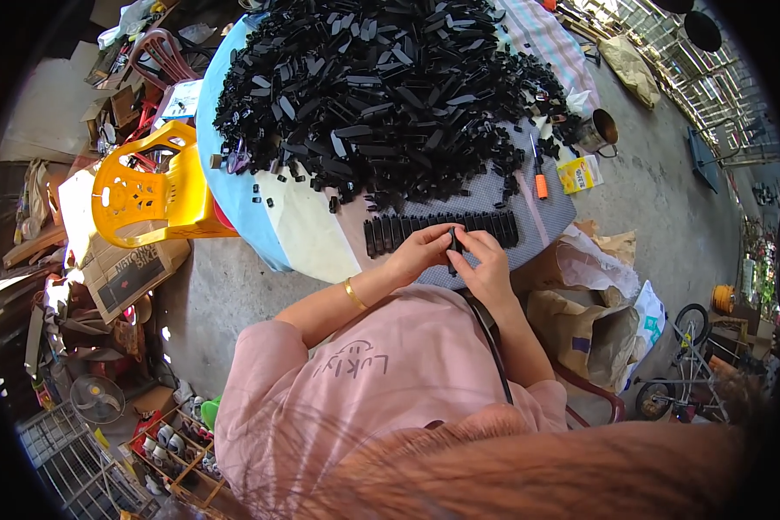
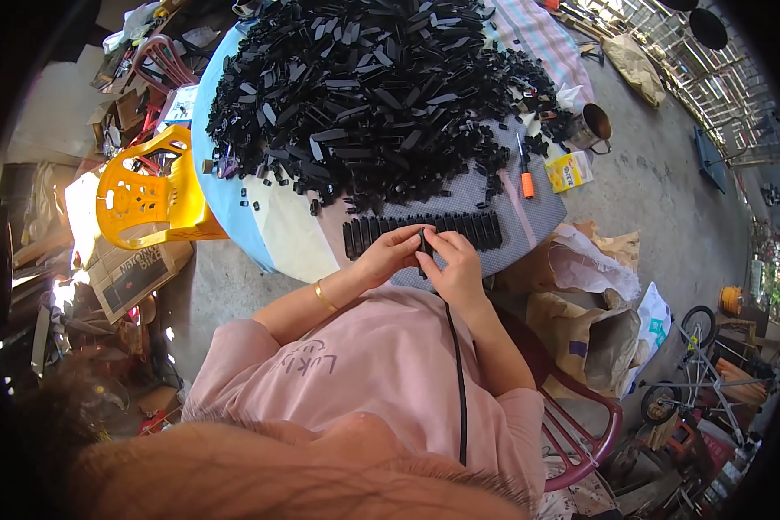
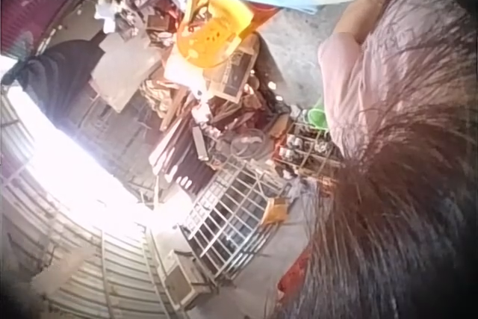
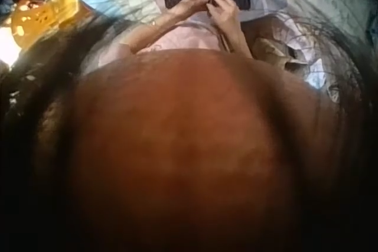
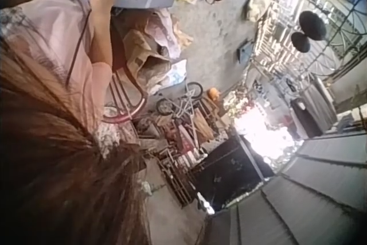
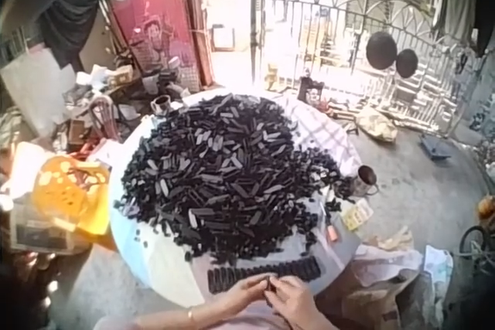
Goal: The recorder is picking up black plastic parts from a large pile on a table and arranging them onto a mounting strip.
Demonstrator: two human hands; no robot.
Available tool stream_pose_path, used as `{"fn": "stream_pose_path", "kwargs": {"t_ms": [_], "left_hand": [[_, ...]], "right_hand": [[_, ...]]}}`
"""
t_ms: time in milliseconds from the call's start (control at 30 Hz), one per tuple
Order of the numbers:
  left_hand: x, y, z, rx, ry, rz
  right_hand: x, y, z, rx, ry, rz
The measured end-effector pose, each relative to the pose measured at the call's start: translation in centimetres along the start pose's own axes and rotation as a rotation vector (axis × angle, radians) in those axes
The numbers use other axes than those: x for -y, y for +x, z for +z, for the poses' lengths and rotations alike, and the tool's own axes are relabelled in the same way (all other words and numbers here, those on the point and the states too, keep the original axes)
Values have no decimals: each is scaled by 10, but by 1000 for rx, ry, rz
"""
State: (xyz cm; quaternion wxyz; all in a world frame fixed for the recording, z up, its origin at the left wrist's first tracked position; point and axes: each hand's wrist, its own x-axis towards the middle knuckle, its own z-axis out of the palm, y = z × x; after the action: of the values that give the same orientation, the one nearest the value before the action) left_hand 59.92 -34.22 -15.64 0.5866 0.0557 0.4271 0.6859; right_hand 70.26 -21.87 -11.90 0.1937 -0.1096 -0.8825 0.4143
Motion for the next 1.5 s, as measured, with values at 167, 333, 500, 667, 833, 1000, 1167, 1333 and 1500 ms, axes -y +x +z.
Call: {"fn": "stream_pose_path", "kwargs": {"t_ms": [167,333,500,667,833,1000,1167,1333,1500], "left_hand": [[-2,29,-23,-205,903,486],[-73,36,-55,-624,1801,860],[-78,51,-85,-571,2032,836],[-78,56,-94,-539,2032,860],[-84,50,-83,-593,1751,802],[-81,44,-74,-583,1557,996],[-76,27,-46,-614,1309,922],[-49,22,-39,-377,578,617],[-28,8,-32,-272,289,265]], "right_hand": [[-31,-7,-15,-223,-108,226],[-122,-26,-39,-223,-395,449],[-149,-25,-33,-195,-470,471],[-156,-20,-35,-224,-565,394],[-172,-23,-33,-221,-295,546],[-160,-23,-29,-231,-150,494],[-165,-20,-39,-268,-471,411],[-181,-23,-29,-233,-338,364],[-180,0,-37,-174,-394,413]]}}
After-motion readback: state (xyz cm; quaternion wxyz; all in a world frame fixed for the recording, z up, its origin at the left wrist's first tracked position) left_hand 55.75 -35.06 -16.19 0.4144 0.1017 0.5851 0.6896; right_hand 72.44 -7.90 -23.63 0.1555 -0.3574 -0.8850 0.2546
